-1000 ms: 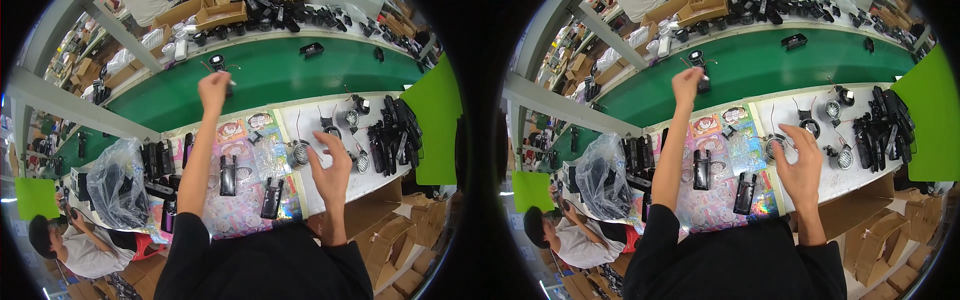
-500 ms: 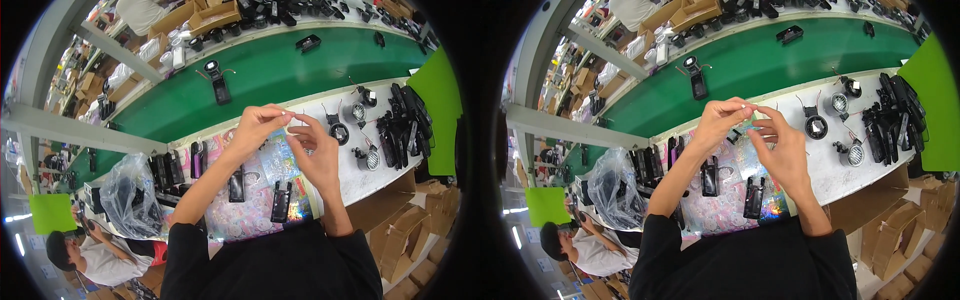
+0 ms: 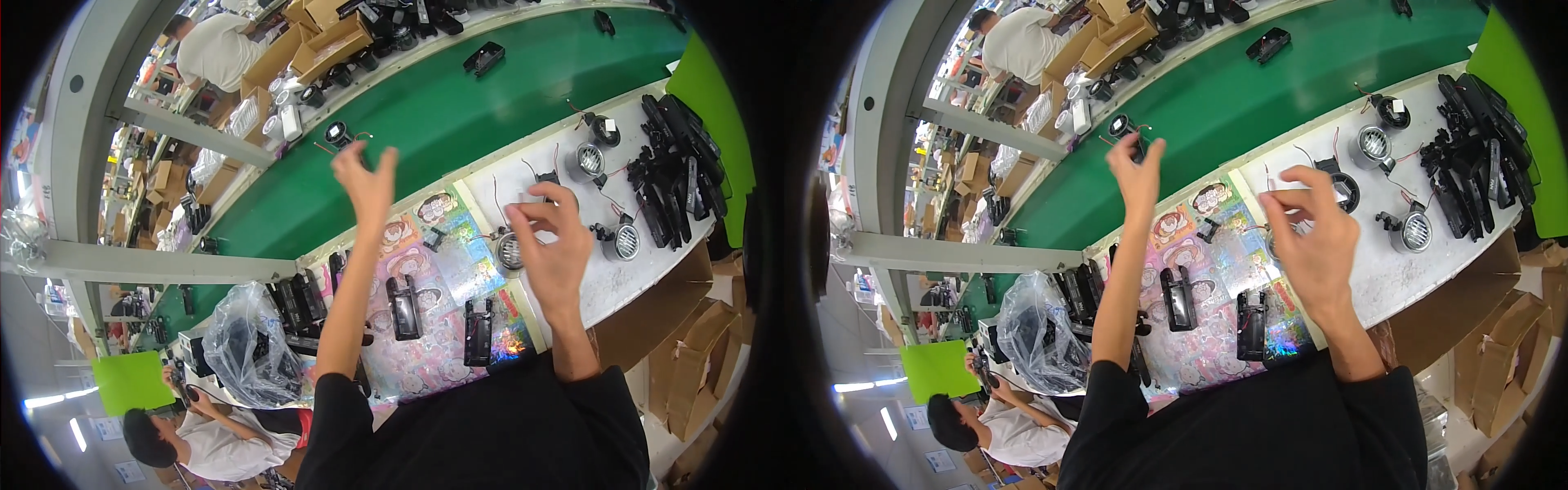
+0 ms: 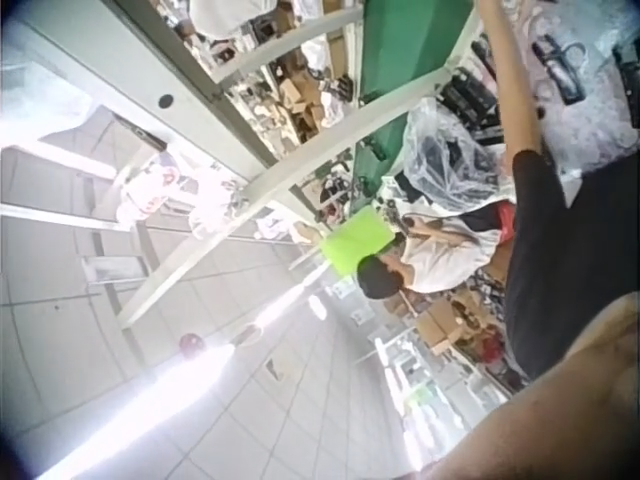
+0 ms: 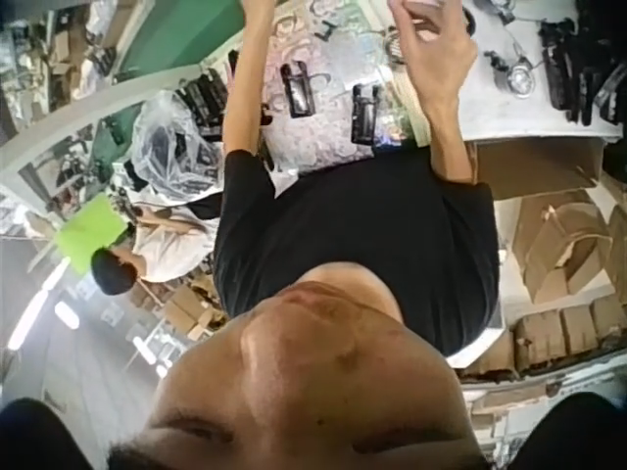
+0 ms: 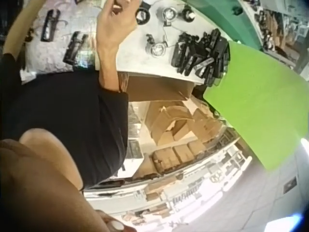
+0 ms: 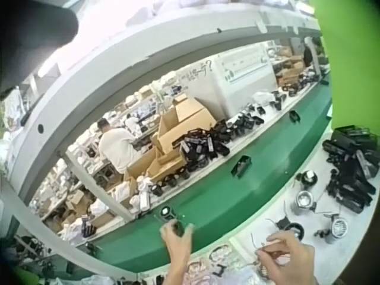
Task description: The person assembles handheld electronic fans by connecting internal electronic components, motor units, and connecting wires into plastic fan housings and casings. The components are fitted together by hand, with a prying tool used to secure parts into the housing.
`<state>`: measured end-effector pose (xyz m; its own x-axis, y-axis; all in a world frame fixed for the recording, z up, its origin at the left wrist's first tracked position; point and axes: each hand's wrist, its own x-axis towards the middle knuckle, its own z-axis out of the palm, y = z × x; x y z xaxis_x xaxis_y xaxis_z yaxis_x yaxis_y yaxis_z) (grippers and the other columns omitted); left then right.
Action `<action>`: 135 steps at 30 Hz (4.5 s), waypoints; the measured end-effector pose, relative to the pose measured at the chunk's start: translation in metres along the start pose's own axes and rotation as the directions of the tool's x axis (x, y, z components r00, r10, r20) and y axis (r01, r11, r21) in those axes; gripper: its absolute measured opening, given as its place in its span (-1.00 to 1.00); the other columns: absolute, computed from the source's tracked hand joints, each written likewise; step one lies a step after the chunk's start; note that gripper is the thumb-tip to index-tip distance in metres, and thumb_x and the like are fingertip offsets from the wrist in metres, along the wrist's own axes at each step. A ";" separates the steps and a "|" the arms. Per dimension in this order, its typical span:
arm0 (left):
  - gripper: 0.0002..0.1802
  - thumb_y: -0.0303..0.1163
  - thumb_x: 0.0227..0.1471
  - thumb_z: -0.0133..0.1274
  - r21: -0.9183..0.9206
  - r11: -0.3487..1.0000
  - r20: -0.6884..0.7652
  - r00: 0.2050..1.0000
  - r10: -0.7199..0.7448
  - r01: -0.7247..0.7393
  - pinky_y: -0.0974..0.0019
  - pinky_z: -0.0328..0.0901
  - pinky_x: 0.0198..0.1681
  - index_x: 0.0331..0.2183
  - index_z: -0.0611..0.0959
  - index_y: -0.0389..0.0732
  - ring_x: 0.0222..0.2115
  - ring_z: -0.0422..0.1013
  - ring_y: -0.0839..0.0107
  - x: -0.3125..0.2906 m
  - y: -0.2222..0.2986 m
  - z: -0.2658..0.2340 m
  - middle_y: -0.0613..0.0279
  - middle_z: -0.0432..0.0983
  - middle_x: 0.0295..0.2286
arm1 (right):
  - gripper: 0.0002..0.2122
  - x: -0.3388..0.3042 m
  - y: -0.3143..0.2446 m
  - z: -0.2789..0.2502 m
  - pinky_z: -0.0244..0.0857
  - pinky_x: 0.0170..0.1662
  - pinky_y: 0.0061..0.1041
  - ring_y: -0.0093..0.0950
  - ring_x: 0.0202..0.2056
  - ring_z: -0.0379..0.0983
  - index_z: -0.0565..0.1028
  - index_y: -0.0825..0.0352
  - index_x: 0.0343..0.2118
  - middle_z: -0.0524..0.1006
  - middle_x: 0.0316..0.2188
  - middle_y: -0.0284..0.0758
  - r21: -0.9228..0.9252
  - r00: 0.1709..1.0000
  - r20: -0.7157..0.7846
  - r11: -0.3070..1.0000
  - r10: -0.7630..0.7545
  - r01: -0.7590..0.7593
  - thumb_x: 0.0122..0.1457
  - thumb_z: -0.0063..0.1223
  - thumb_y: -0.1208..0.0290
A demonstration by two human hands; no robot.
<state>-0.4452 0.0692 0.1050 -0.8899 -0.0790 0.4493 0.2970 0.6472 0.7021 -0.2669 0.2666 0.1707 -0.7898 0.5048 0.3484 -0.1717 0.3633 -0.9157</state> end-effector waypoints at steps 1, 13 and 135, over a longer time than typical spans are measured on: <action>-0.24 -0.08 -0.23 0.26 0.312 0.939 -0.102 0.988 -0.118 0.144 0.06 0.18 -0.07 -0.11 0.32 -0.36 -0.05 0.13 -0.02 0.019 -0.023 0.005 -0.13 0.17 -0.11 | -0.74 -0.001 -0.004 -0.007 0.36 -0.50 -0.64 -0.55 -0.55 0.51 0.39 0.35 -0.26 0.58 -0.54 -0.29 -0.001 0.999 -0.037 1.000 0.022 -0.022 -0.02 0.18 0.61; -0.59 -0.12 0.00 0.03 0.595 0.795 -0.094 0.993 -0.077 0.118 -0.04 0.30 -0.32 -0.40 0.50 -0.36 -0.38 0.43 -0.08 0.058 -0.127 0.010 -0.15 0.47 -0.43 | -0.78 -0.033 0.028 -0.102 0.32 -0.45 -0.69 -0.65 -0.53 0.45 0.43 0.39 -0.28 0.56 -0.52 -0.31 -0.143 0.956 -0.268 0.976 0.121 -0.164 -0.02 0.18 0.60; -0.61 -0.53 0.03 -0.01 -0.394 0.883 0.342 0.932 -0.117 0.255 0.47 0.28 -0.18 -0.08 0.42 -0.46 -0.23 0.39 0.49 -0.169 0.113 -0.144 0.11 0.46 -0.22 | -0.20 -0.051 -0.048 0.005 0.33 -0.02 -0.41 -0.27 0.06 0.28 -0.01 0.29 0.21 0.26 0.06 -0.07 0.332 0.782 0.600 0.942 -0.171 -0.049 -0.10 0.19 0.65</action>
<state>-0.2109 0.0465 0.1884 -0.9828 0.1102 0.1479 0.1717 0.2526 0.9522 -0.2212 0.2200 0.1960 -0.9413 -0.1374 0.3084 -0.3185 0.0580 -0.9462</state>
